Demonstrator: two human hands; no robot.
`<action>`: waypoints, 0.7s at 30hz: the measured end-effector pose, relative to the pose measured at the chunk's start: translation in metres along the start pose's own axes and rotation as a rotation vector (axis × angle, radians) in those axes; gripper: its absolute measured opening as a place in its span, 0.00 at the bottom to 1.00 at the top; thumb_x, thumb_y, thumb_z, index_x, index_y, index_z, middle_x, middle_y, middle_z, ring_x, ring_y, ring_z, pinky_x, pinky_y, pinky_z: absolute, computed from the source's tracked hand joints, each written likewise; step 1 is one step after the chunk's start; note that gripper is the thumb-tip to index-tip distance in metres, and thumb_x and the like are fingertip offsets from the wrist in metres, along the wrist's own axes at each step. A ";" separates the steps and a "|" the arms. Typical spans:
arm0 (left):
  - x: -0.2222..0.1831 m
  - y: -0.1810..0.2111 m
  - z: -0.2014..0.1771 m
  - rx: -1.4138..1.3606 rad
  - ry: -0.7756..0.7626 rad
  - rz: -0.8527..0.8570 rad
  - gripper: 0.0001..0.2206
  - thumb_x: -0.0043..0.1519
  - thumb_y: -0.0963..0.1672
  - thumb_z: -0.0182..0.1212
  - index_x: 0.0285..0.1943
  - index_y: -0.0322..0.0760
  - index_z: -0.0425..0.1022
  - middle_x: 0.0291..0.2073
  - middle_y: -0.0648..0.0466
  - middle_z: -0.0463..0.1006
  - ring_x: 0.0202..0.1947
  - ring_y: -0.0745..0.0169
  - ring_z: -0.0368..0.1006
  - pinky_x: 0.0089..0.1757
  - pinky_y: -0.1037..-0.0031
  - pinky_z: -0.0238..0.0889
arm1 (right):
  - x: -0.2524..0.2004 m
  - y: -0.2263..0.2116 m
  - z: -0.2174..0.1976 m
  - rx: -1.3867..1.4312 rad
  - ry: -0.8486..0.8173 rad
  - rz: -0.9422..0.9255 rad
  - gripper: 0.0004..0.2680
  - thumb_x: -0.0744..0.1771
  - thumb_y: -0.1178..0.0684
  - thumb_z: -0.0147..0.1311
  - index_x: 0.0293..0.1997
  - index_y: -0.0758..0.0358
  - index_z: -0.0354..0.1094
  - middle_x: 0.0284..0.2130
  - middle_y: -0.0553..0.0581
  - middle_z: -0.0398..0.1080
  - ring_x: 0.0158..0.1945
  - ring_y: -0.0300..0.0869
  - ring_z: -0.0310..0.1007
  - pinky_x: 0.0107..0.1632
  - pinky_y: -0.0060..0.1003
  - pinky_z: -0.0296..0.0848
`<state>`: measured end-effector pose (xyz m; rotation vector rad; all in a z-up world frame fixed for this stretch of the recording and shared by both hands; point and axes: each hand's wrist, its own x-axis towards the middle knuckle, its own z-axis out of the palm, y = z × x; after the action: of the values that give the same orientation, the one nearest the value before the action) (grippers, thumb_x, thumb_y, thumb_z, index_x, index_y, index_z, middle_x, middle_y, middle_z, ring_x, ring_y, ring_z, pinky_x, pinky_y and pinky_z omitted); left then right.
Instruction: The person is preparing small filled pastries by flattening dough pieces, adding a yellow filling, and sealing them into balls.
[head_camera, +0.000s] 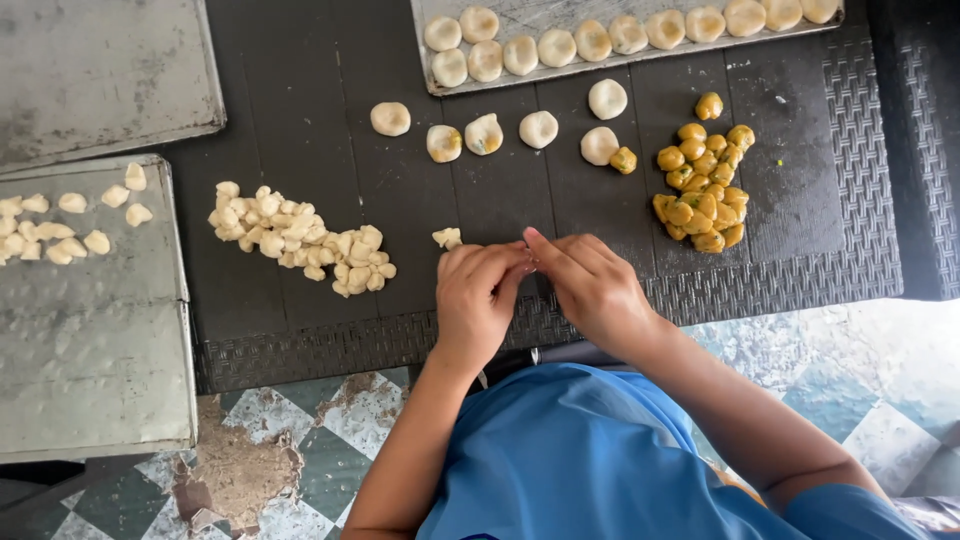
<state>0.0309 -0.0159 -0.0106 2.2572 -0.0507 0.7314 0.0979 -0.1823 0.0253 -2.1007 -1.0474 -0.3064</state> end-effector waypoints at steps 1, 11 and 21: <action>-0.002 -0.002 0.006 -0.047 0.044 -0.065 0.09 0.59 0.43 0.77 0.45 0.46 0.84 0.34 0.64 0.84 0.37 0.62 0.76 0.44 0.70 0.67 | 0.000 -0.002 -0.001 0.066 0.027 0.002 0.10 0.67 0.67 0.56 0.53 0.69 0.79 0.31 0.58 0.76 0.34 0.50 0.79 0.40 0.41 0.79; -0.001 0.001 -0.011 -0.163 -0.010 -0.040 0.23 0.61 0.47 0.74 0.62 0.36 0.73 0.42 0.57 0.83 0.38 0.63 0.81 0.44 0.68 0.71 | 0.082 0.031 -0.009 0.133 -0.863 0.294 0.19 0.62 0.50 0.71 0.54 0.64 0.68 0.40 0.64 0.71 0.43 0.66 0.80 0.46 0.62 0.79; 0.000 -0.013 -0.036 0.152 0.026 0.032 0.13 0.70 0.40 0.57 0.62 0.43 0.79 0.55 0.53 0.77 0.51 0.50 0.72 0.52 0.60 0.61 | 0.044 0.031 -0.006 -0.129 -0.836 0.086 0.16 0.66 0.43 0.60 0.56 0.57 0.65 0.46 0.61 0.64 0.47 0.65 0.72 0.50 0.58 0.77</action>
<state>0.0165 0.0178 0.0016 2.3951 -0.0194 0.8052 0.1504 -0.1728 0.0358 -2.4322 -1.4070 0.6212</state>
